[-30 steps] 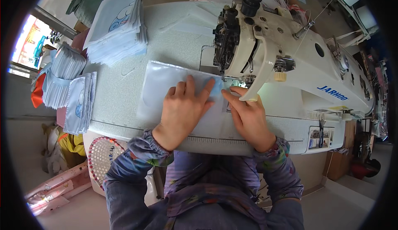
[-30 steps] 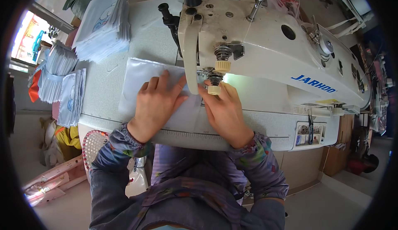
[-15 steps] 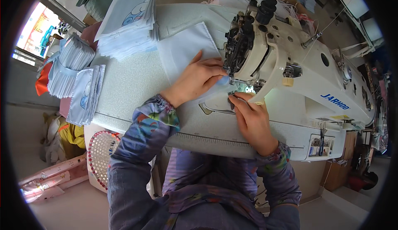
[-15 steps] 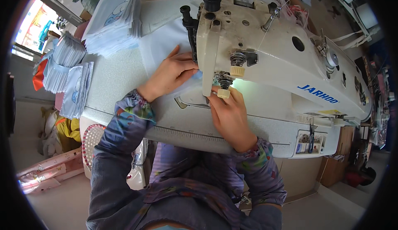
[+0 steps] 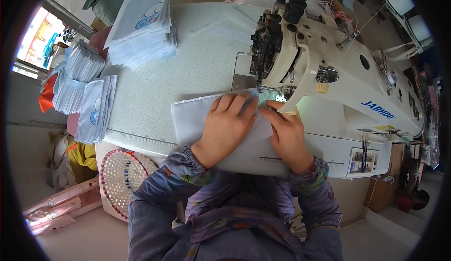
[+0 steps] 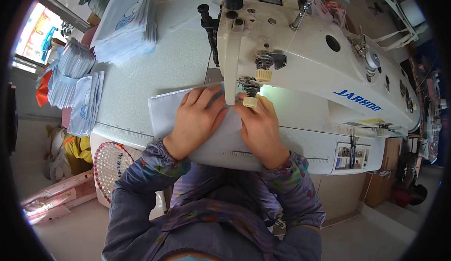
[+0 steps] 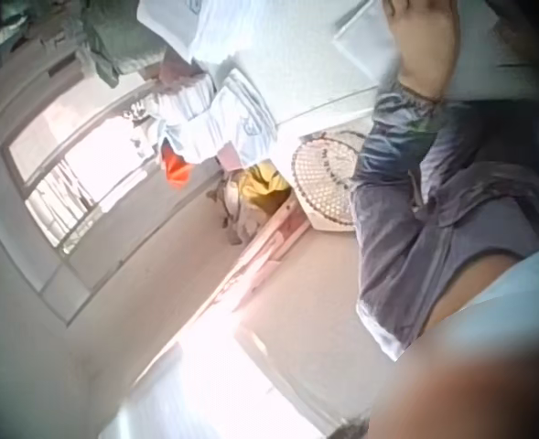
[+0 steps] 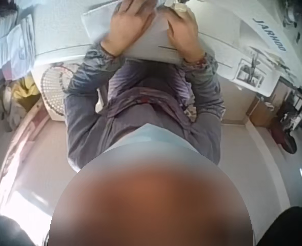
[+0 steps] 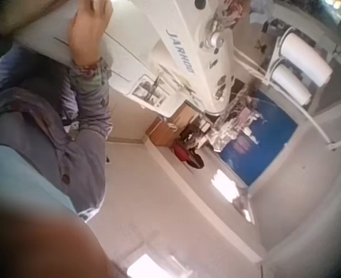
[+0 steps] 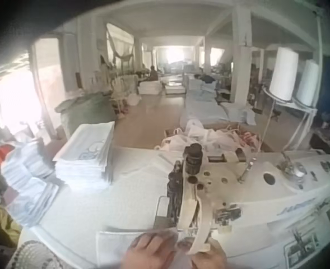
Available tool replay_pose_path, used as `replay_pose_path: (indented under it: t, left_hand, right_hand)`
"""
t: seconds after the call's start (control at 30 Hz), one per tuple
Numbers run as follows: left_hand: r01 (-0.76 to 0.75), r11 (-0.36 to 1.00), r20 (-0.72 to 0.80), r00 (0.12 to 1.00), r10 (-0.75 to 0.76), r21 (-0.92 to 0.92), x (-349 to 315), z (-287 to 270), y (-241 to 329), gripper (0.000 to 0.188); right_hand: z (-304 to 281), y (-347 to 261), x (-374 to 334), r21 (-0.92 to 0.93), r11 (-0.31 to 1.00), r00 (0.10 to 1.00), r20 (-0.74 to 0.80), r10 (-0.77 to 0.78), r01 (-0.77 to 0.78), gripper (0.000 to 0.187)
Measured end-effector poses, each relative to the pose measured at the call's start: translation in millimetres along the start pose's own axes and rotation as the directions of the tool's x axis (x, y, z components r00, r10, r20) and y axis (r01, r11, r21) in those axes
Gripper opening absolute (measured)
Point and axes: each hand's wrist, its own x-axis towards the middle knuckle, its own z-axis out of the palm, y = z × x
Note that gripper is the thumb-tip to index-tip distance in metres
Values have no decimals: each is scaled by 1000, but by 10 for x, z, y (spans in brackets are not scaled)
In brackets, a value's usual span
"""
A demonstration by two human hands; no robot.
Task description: Sewing small fabric pouches using an industrial sewing machine.
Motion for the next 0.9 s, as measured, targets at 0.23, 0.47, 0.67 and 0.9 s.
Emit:
replay_pose_path:
  t: [0.23,0.47,0.67,0.9]
  left_hand:
    - [-171,970,-18,985,170,-172,-3,35,-209,46]
    - [-235,921,66,961,267,-312,36,-72,-346,46]
    - [-247,913,74,956,285,-324,89,-118,-400,49]
    - [-320,915,-16,945,326,-246,57,-70,-432,48]
  right_hand:
    - [39,57,-15,19,999,998,-51,-28,29,48]
    - [20,-12,-42,83,996,999,-47,21,-17,46]
    - [30,12,-50,34,999,998,-57,-25,27,46]
    - [35,-12,-52,-4,1000,999,-43,-25,25,48]
